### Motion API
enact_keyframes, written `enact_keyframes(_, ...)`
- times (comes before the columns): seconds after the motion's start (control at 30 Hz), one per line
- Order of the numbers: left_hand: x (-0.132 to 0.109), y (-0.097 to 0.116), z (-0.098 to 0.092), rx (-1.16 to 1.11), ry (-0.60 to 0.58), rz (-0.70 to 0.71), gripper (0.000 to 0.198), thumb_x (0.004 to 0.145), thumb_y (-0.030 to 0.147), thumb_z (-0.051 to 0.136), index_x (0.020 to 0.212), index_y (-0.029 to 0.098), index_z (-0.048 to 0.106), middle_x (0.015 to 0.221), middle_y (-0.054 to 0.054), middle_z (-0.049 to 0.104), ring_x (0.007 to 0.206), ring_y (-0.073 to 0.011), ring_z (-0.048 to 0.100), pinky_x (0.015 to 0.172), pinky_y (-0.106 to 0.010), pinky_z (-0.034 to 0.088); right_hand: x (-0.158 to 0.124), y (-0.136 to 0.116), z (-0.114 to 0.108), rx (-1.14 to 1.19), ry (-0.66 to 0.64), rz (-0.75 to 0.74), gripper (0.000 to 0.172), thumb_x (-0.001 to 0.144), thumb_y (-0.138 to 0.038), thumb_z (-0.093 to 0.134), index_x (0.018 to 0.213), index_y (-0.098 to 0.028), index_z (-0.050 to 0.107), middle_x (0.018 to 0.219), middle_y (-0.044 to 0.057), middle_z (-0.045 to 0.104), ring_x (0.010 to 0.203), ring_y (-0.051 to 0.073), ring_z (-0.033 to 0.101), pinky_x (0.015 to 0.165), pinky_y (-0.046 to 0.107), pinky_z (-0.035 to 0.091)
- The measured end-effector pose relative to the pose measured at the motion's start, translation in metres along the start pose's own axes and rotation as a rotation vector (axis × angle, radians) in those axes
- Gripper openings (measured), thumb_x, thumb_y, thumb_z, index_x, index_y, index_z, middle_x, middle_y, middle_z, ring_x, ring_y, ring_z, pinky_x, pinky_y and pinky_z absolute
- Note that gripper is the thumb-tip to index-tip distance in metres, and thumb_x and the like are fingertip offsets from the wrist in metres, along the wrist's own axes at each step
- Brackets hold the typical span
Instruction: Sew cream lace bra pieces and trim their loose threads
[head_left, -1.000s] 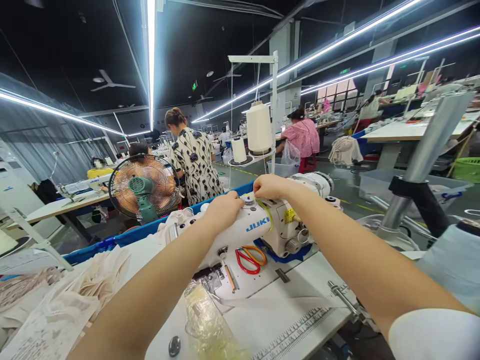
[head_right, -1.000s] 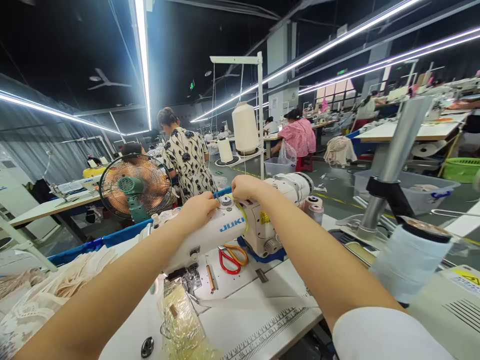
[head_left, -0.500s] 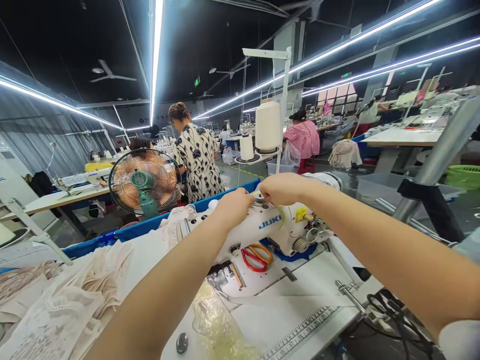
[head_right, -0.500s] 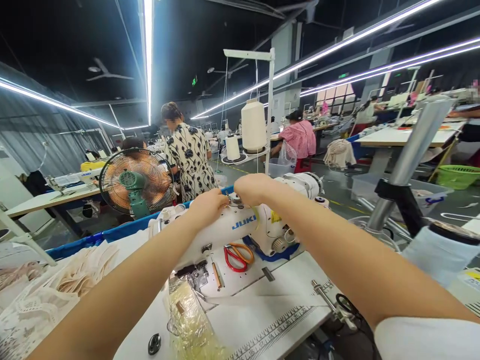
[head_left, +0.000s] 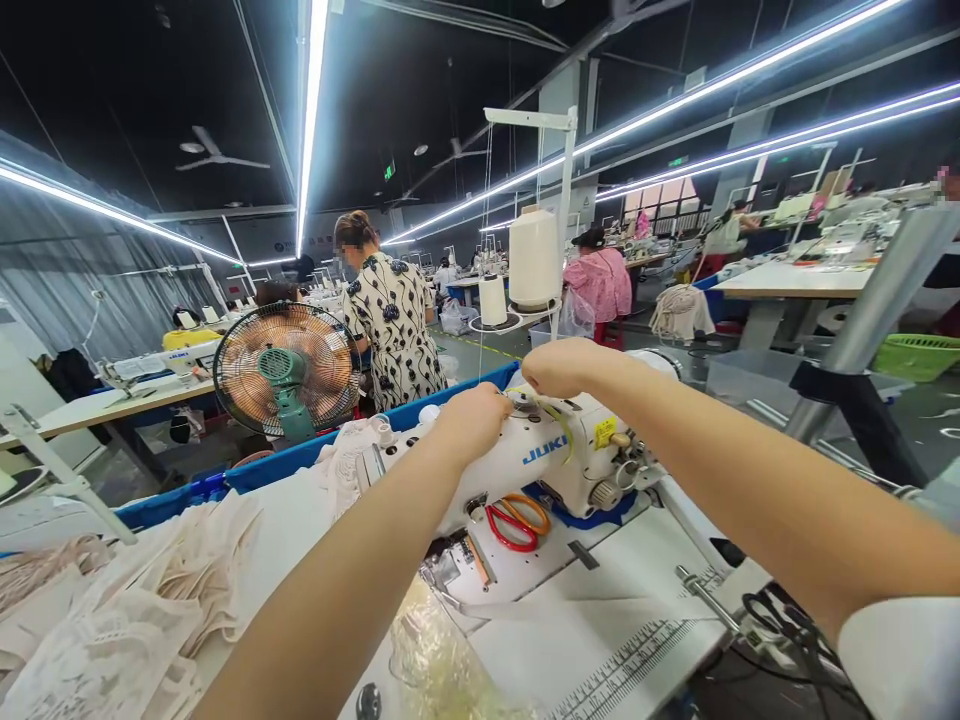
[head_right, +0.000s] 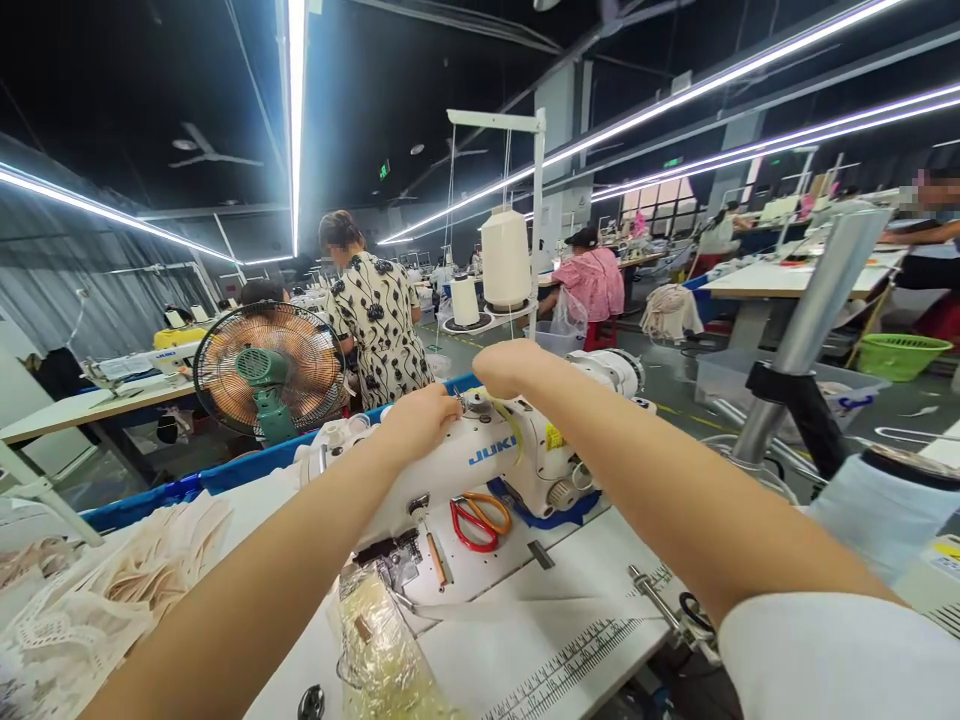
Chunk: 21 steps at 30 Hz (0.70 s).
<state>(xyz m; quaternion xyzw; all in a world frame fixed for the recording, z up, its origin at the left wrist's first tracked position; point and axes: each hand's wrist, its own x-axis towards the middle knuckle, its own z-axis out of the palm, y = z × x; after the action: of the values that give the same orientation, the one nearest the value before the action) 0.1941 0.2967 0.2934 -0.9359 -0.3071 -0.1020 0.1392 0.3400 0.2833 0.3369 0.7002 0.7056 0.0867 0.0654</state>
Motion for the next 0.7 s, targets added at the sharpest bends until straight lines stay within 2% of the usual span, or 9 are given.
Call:
enact_keyframes(0.13, 0.0, -0.001, 0.001, -0.002, 0.003, 0.0, 0.027, 0.086, 0.018, 0.042, 0.097, 0.019, 0.067, 0.096, -0.008, 0.06, 0.084, -0.0205, 0.06, 0.071, -0.027, 0.048, -0.003, -0.01, -0.01, -0.014, 0.0, -0.037, 0.013, 0.082, -0.024, 0.061, 0.073, -0.015, 0.063, 0.078, 0.001, 0.066, 0.077, 0.014, 0.062, 0.074, 0.034, 0.049)
enact_keyframes(0.27, -0.002, 0.0, 0.002, 0.005, -0.015, 0.002, 0.025, 0.086, 0.018, 0.044, 0.097, 0.02, 0.066, 0.096, -0.007, 0.059, 0.084, -0.0205, 0.061, 0.071, -0.028, 0.049, -0.015, -0.009, -0.009, -0.061, -0.083, -0.142, 0.015, 0.081, -0.025, 0.061, 0.071, -0.014, 0.061, 0.072, -0.001, 0.063, 0.071, 0.013, 0.06, 0.071, 0.033, 0.049)
enact_keyframes(0.4, -0.003, 0.001, 0.0, 0.008, -0.045, 0.003, 0.024, 0.086, 0.018, 0.044, 0.096, 0.021, 0.066, 0.095, -0.007, 0.059, 0.082, -0.0198, 0.061, 0.068, -0.027, 0.049, -0.004, 0.005, -0.005, -0.135, -0.113, -0.148, 0.02, 0.087, -0.03, 0.055, 0.075, -0.014, 0.061, 0.074, 0.0, 0.063, 0.069, 0.012, 0.059, 0.068, 0.031, 0.049)
enact_keyframes(0.5, -0.002, 0.001, -0.001, 0.01, -0.056, 0.007, 0.025, 0.086, 0.017, 0.044, 0.097, 0.021, 0.066, 0.096, -0.007, 0.058, 0.084, -0.02, 0.061, 0.068, -0.026, 0.049, 0.004, -0.003, -0.006, -0.12, -0.07, -0.174, 0.017, 0.088, -0.027, 0.051, 0.083, -0.016, 0.062, 0.081, 0.002, 0.064, 0.072, 0.013, 0.059, 0.067, 0.03, 0.048)
enact_keyframes(0.6, -0.002, 0.001, -0.001, 0.014, -0.057, 0.022, 0.026, 0.084, 0.015, 0.045, 0.099, 0.02, 0.065, 0.098, -0.008, 0.058, 0.087, -0.0216, 0.061, 0.068, -0.028, 0.05, -0.004, -0.014, -0.003, -0.096, -0.04, -0.219, 0.013, 0.08, -0.014, 0.053, 0.08, -0.017, 0.065, 0.082, 0.008, 0.067, 0.073, 0.02, 0.06, 0.06, 0.033, 0.044)
enact_keyframes(0.7, -0.002, 0.001, 0.0, 0.013, -0.059, 0.03, 0.027, 0.083, 0.015, 0.045, 0.101, 0.02, 0.064, 0.097, -0.007, 0.059, 0.084, -0.0214, 0.061, 0.066, -0.029, 0.05, -0.009, -0.006, 0.005, -0.105, -0.053, -0.179, 0.016, 0.072, -0.008, 0.055, 0.065, -0.016, 0.067, 0.075, 0.014, 0.067, 0.067, 0.026, 0.06, 0.053, 0.035, 0.039)
